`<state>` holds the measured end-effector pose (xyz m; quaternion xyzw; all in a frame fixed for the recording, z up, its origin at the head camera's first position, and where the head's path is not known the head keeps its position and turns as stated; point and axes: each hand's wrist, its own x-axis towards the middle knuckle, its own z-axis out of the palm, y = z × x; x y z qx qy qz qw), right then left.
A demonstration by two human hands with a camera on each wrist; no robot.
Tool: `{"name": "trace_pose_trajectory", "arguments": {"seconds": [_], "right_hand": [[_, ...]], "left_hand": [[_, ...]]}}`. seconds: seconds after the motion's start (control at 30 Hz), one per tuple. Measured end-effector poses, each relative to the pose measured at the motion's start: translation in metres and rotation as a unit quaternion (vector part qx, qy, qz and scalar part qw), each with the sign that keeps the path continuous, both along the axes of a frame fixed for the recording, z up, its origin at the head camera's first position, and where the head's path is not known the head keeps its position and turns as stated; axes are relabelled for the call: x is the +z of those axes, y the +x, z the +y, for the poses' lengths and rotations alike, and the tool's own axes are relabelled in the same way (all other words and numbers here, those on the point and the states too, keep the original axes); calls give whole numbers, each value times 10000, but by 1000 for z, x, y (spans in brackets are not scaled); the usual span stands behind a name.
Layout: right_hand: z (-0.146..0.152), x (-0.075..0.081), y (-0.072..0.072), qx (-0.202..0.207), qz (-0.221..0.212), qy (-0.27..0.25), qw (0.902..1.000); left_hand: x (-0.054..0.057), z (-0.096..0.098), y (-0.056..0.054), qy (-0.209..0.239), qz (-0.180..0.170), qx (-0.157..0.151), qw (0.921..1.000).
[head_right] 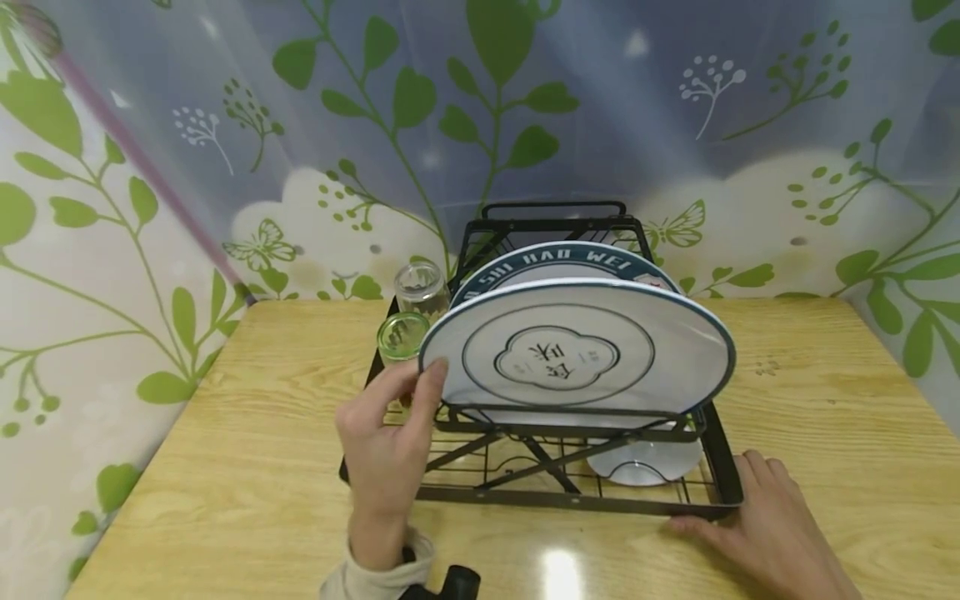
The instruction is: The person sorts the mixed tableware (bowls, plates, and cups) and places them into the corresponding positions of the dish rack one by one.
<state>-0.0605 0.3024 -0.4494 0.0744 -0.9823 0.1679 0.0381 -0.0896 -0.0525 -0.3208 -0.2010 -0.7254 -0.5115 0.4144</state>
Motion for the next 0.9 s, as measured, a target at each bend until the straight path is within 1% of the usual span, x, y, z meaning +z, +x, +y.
{"name": "trace_pose_trajectory", "arguments": {"seconds": [0.07,0.17,0.23,0.33,0.43,0.67,0.77,0.9], "right_hand": [[-1,0,-2,36,18,6,10000],[-2,-1,-3,104,95,37,9999],[-2,-2,-2,93,65,84,9999],[-1,-5,-1,98,232,67,9997],[-2,-7,1,161,415,-21,9990],[0,-6,-1,142,378,-109,9991],[0,-6,-1,178,420,-118,9989],[-1,-10,0,325,578,-107,9977]], "left_hand": [[0,-1,0,83,-151,82,9998],[-1,-2,0,205,-362,119,9991],[-1,-3,0,257,-494,35,9984],[-2,-2,0,228,-632,-157,9976],[-1,-1,0,211,-676,-306,9970],[1,0,-1,206,-641,-251,9974],[1,0,-1,193,-676,-248,9972],[1,-3,0,44,-689,-282,9972]]}}
